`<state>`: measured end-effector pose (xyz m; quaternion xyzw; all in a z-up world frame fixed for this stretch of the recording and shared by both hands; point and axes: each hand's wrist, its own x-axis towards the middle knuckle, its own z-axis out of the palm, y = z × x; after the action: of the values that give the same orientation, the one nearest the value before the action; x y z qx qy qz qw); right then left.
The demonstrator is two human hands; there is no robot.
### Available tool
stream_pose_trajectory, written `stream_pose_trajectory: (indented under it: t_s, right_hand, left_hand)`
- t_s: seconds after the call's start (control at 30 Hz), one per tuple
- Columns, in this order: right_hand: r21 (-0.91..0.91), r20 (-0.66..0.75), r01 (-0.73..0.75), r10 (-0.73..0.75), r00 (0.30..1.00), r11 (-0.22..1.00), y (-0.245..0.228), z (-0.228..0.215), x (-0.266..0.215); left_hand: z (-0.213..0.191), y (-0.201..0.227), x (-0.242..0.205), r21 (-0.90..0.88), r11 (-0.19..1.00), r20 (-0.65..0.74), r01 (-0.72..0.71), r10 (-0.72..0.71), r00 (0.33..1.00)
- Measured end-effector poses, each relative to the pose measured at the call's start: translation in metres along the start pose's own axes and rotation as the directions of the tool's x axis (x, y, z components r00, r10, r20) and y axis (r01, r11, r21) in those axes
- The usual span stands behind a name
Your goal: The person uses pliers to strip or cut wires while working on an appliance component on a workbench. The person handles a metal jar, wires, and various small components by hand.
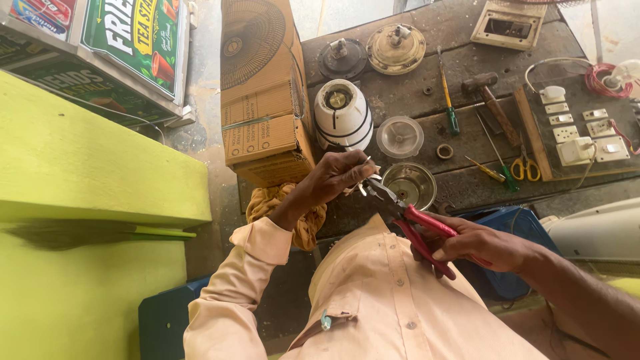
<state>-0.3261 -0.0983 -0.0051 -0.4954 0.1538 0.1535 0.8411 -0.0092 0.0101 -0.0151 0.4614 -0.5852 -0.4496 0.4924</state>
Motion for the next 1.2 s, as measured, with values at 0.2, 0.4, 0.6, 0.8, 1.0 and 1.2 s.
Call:
stream_pose_trajectory:
  t_s: [0.2,0.4,0.6,0.8,1.0,1.2]
  right_hand:
    - [-0.002,-0.079,-0.008,0.008,0.997,1.0,0.009,-0.013,-0.003]
    - [0.004,-0.055,-0.028,0.028,0.998,1.0,0.008,-0.017,-0.008]
    - [-0.038,0.011,0.055,-0.054,0.998,0.998,-0.001,-0.015,-0.014]
    - [-0.126,-0.012,0.036,-0.038,0.999,0.991,0.01,-0.038,-0.026]
    - [-0.247,-0.295,-0.107,0.031,0.955,0.963,0.035,-0.099,-0.041]
    - [-0.656,-0.736,-0.546,-0.28,0.616,0.522,0.092,-0.176,0.011]
  left_hand:
    - [-0.012,0.012,-0.005,-0.348,0.933,0.095,0.092,-0.063,0.994]
    - [-0.008,0.009,-0.009,-0.453,0.885,0.129,0.105,-0.051,0.99]
    - [0.001,-0.002,-0.011,-0.471,0.881,0.123,0.056,0.003,0.992]
    - [0.004,-0.022,-0.006,-0.332,0.943,0.034,-0.024,0.037,0.999]
    - [0.003,-0.025,-0.018,-0.374,0.924,-0.18,-0.082,0.014,0.984]
    - [0.026,-0.035,-0.035,-0.46,0.881,-0.3,-0.107,-0.041,0.953]
